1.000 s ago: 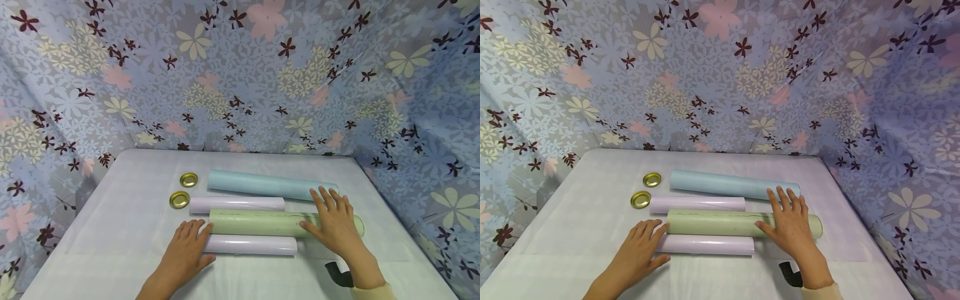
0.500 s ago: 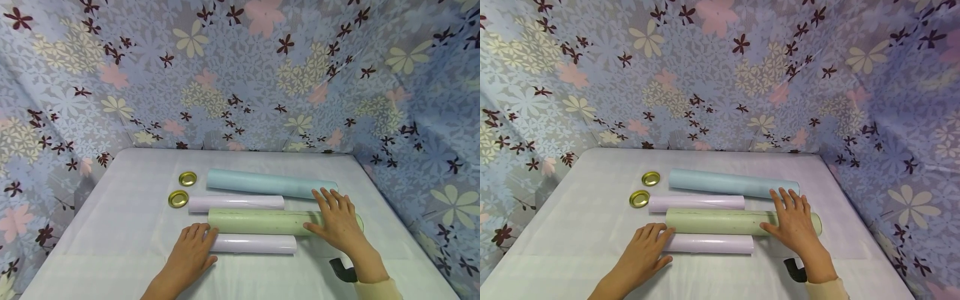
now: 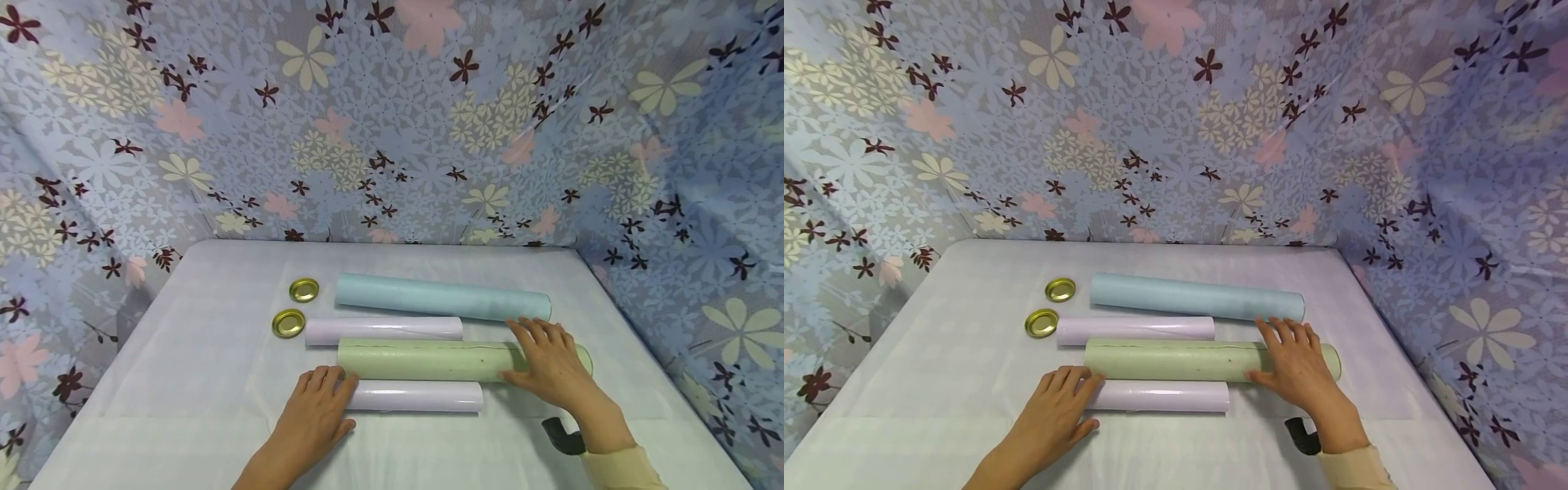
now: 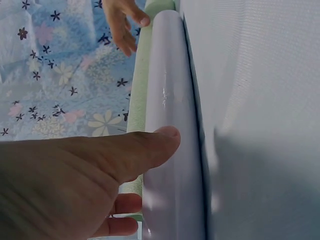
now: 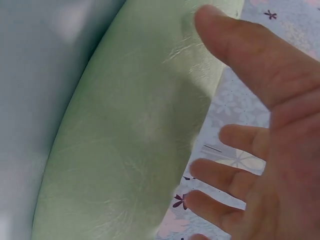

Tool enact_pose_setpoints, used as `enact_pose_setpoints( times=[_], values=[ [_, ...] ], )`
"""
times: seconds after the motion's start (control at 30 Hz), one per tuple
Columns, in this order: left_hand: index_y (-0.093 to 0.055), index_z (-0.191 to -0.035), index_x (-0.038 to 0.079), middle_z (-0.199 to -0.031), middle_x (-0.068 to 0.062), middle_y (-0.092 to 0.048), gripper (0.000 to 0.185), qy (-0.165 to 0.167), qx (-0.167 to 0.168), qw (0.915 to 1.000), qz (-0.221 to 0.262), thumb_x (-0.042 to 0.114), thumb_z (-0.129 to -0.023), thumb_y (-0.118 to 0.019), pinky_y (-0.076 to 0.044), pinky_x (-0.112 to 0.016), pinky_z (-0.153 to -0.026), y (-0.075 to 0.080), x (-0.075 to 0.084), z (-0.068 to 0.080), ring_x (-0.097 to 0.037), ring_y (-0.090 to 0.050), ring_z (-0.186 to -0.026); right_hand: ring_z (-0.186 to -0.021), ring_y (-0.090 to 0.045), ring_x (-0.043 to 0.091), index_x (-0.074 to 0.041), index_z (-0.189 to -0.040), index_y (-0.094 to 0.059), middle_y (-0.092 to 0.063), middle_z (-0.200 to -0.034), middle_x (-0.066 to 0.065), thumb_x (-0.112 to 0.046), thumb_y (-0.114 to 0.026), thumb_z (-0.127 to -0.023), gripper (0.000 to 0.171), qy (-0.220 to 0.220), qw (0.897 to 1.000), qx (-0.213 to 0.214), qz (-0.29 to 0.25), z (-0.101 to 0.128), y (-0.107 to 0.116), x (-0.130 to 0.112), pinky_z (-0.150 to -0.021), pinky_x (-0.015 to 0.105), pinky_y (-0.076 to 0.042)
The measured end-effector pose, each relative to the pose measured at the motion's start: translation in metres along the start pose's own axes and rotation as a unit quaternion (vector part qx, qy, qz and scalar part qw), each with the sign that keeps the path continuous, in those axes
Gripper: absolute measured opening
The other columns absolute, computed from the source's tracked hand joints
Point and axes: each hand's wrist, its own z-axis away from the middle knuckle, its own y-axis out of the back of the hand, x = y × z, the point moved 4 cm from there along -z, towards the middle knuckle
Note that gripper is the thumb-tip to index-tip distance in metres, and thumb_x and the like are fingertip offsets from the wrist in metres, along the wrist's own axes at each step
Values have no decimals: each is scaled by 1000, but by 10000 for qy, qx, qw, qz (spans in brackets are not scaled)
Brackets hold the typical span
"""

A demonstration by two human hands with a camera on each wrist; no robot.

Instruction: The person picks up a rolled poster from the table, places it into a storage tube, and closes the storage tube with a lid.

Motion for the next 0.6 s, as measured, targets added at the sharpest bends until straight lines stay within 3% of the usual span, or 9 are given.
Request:
enact_pose_setpoints(
  times=[0.4, 0.6],
  values=[
    [-52, -122, 16, -108, -3, -53, 66, -7, -12, 10000, 38, 45, -68, -78, -41, -38, -89, -4, 0, 0, -23, -49, -103, -118, -44, 45, -9, -137, -45, -51, -131, 18, -46, -81, -67, 87, 91, 9992, -396, -10, -1, -9, 5, -95, 63, -32],
    [-50, -123, 16, -111, -2, -53, 66, 26, -228, 9997, 36, 46, -71, -76, -40, -38, -91, -6, 0, 0, -23, -49, -104, -119, -43, 46, -9, -137, -46, -51, -132, 19, -44, -81, -66, 87, 43, 9980, -624, -44, -2, -16, 9, -95, 63, -32]
  ],
)
